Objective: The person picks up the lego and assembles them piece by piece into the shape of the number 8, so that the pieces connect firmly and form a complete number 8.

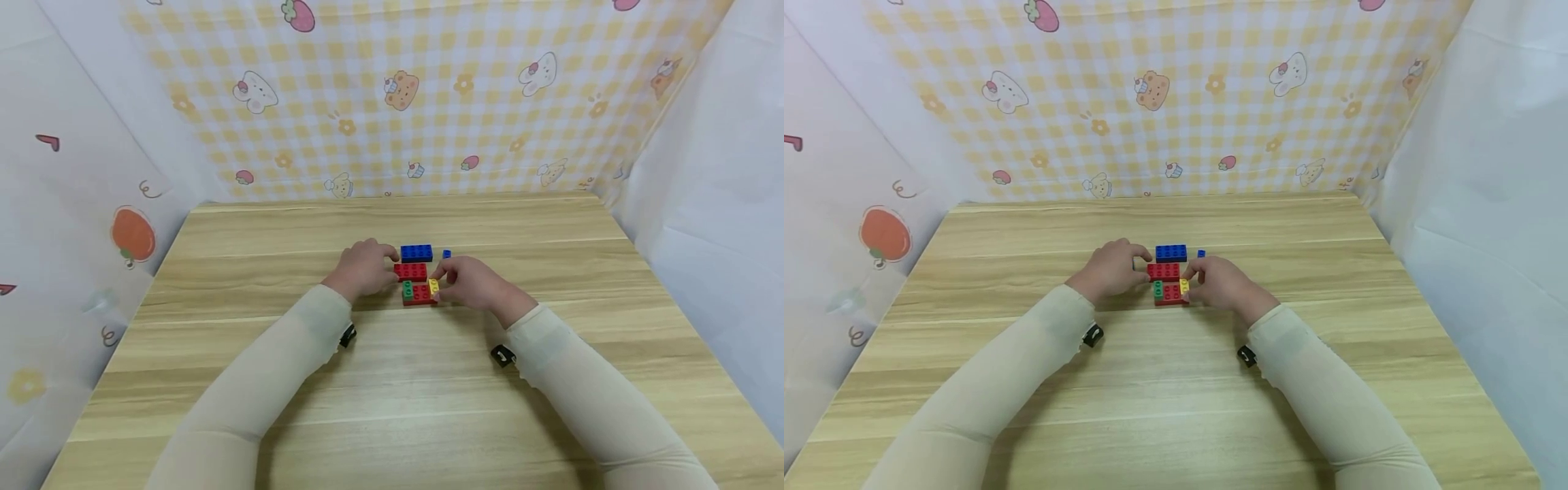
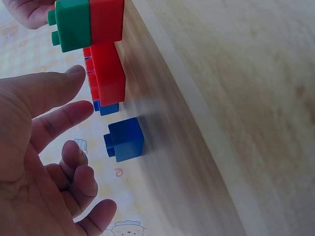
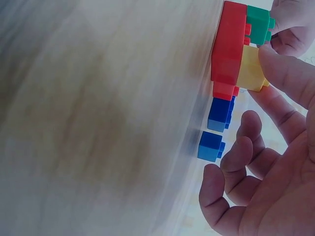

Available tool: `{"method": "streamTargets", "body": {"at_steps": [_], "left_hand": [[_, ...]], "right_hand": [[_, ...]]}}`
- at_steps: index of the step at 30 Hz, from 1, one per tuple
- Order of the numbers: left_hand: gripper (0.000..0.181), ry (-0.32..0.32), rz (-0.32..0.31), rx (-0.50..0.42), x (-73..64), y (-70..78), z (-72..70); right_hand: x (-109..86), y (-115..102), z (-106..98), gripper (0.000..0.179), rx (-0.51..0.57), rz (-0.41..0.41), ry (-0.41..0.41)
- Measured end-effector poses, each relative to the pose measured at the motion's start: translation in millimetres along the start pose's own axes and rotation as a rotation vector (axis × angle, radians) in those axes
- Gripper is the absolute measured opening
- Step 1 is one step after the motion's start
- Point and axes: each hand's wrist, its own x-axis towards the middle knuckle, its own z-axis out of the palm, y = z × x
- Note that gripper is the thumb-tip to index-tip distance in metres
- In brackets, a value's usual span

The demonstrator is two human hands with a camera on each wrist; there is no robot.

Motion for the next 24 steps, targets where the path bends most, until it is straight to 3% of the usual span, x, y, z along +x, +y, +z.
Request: {"method": "streamTargets", "body": {"at_steps": [24], "left_hand": [[0.034, -0.022, -0.029, 0.037, 11.5, 5.4, 4.9]], "right_hand": [[2.1, 3.4, 3.1, 0.025, 0.022, -0.019, 0.019]]}}
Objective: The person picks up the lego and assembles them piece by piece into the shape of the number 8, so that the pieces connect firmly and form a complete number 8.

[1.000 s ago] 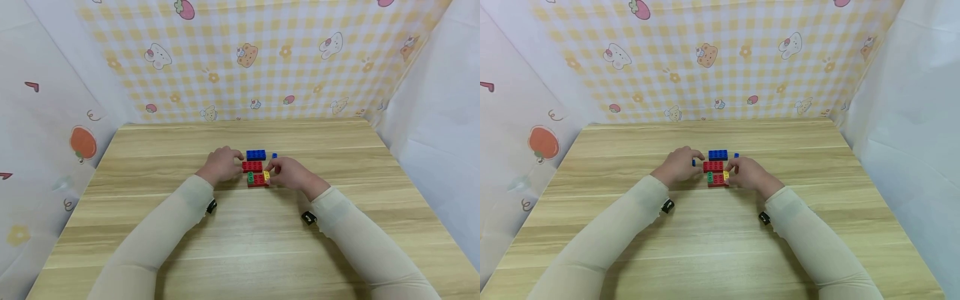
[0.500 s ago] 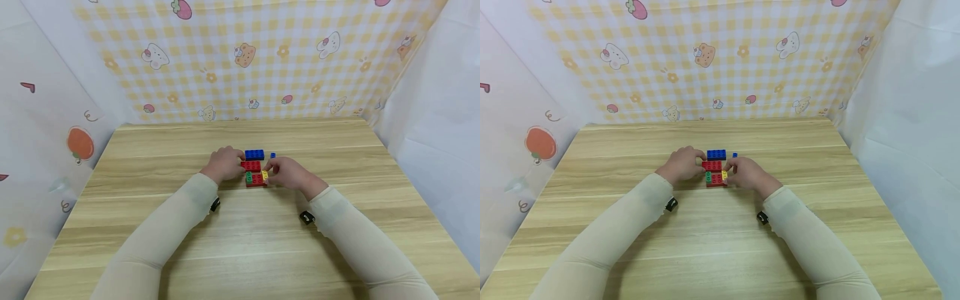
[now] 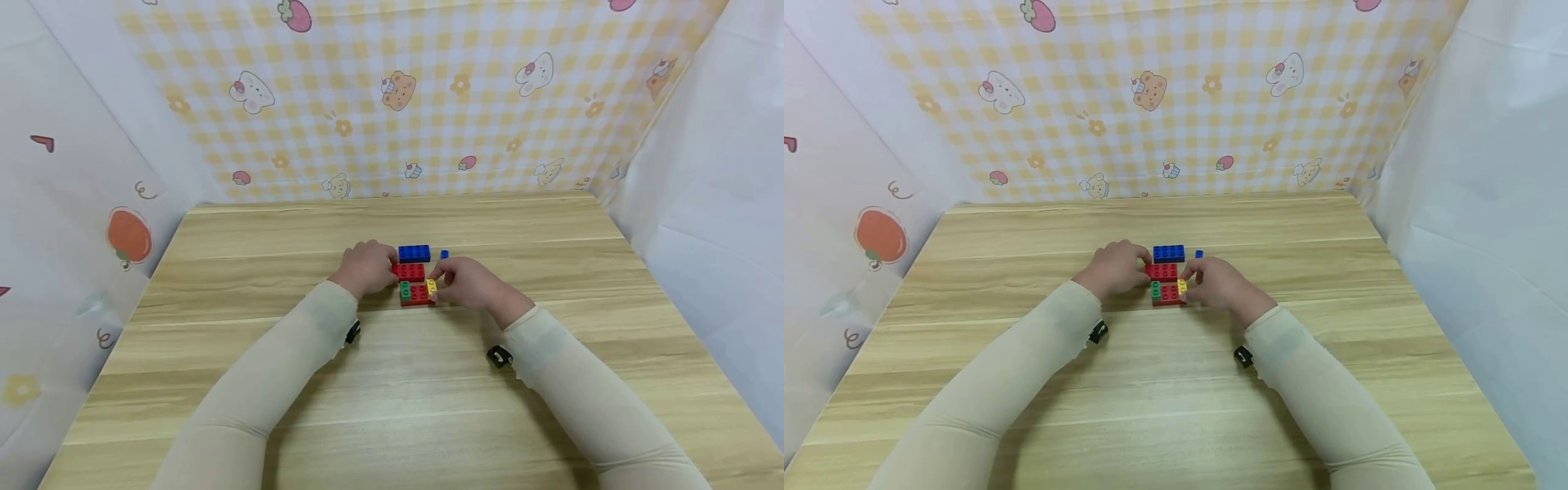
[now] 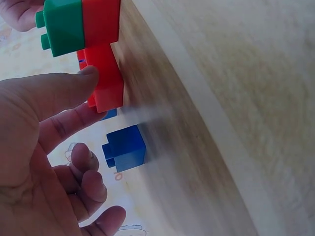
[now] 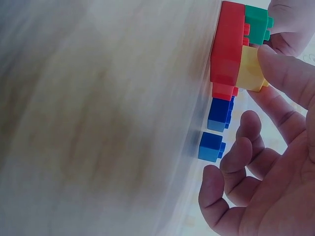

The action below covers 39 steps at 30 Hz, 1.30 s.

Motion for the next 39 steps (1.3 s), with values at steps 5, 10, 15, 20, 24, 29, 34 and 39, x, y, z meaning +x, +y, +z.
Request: {"method": "streamTargets", "body": {"at_steps": [5, 10, 15, 20, 24, 29, 34, 39], "left_hand": [[0.035, -0.010, -0.004, 0.010, 2.1, -0.1, 0.5], [0.037, -0.018, -0.005, 0.023, 1.6, 1.5, -0.2], [0.036, -0.019, -0.007, 0.024, 0.5, 3.3, -1.2], [0.035, -0.009, -0.008, 0.029, 1.1, 3.1, -0.5], [0.034, -0.006, -0.006, 0.031, 2.5, 1.9, 0.4], [0.032, 0.001, 0.004, 0.030, 2.4, 1.3, 0.1], [0.030, 0.017, 0.007, 0.028, 1.2, 1.4, -1.0], [0.029, 0.018, 0.008, 0.023, 0.3, 1.0, -1.1]], "right_hand": [[0.2, -0.6, -0.6, 0.025, -0.007, 0.008, 0.000], [-0.2, -0.9, -1.0, 0.024, -0.008, 0.014, -0.001], [-0.3, -0.9, -0.8, 0.025, -0.010, 0.020, 0.000], [-0.6, -1.6, -1.0, 0.025, -0.012, 0.021, 0.000], [-1.1, -2.4, -1.7, 0.024, -0.011, 0.022, -0.002], [-1.0, -2.9, -1.7, 0.024, -0.011, 0.023, -0.005], [-1.3, -3.6, -2.1, 0.025, -0.012, 0.035, -0.006], [-1.4, -3.7, -2.4, 0.025, -0.011, 0.037, -0.010]]}}
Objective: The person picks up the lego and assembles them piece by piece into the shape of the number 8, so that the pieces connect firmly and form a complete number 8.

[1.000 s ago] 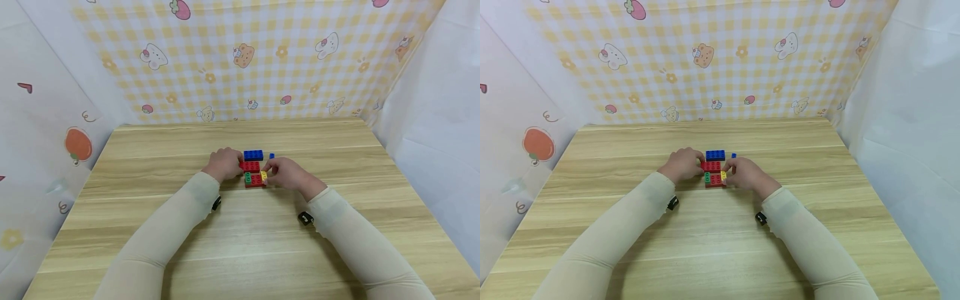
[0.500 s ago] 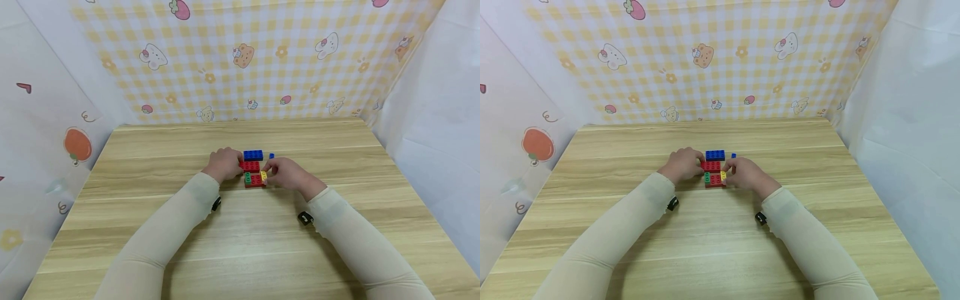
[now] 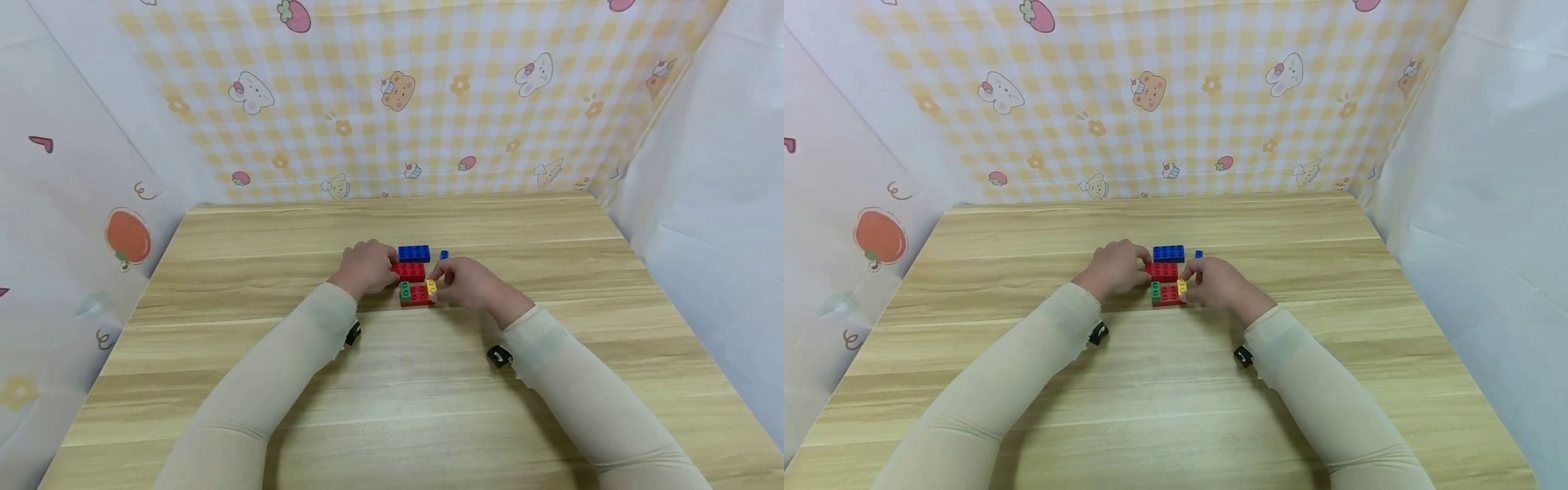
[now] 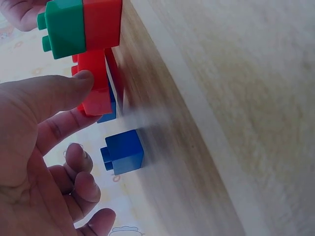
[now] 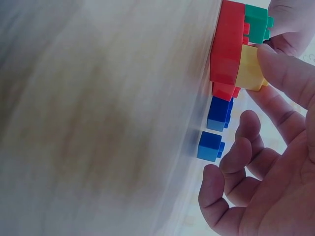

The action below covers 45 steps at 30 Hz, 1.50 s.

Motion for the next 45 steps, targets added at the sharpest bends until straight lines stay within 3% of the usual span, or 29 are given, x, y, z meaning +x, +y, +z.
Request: {"method": "streamTargets", "body": {"at_steps": [45], "left_hand": [[0.024, 0.036, 0.000, -0.104, -7.9, 2.2, -12.5]], "right_hand": [[0.9, 2.4, 1.4, 0.024, 0.003, -0.010, 0.003]]}}
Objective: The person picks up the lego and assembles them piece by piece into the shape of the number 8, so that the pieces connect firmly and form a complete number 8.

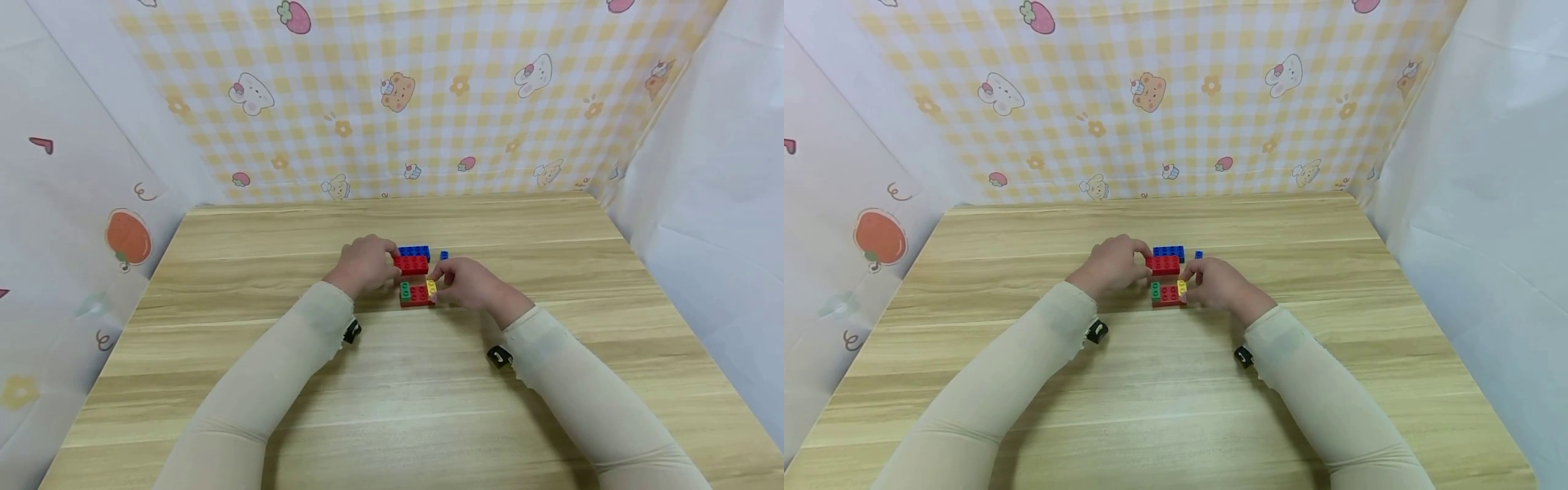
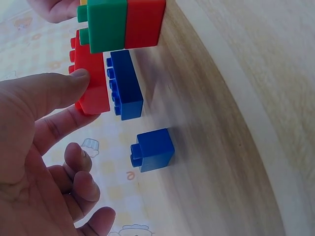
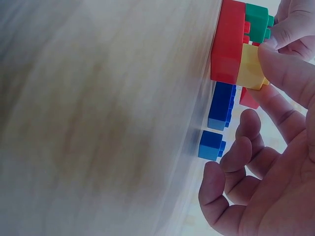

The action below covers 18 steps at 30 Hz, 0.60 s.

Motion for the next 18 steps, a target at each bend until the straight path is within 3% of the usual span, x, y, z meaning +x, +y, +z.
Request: {"method": "streamTargets", "body": {"at_steps": [18], "left_hand": [[0.022, 0.008, 0.006, 0.005, -3.3, 0.1, -5.6]], "right_hand": [[-0.7, -1.3, -0.8, 0.023, 0.026, -0.008, 0.000]]}}
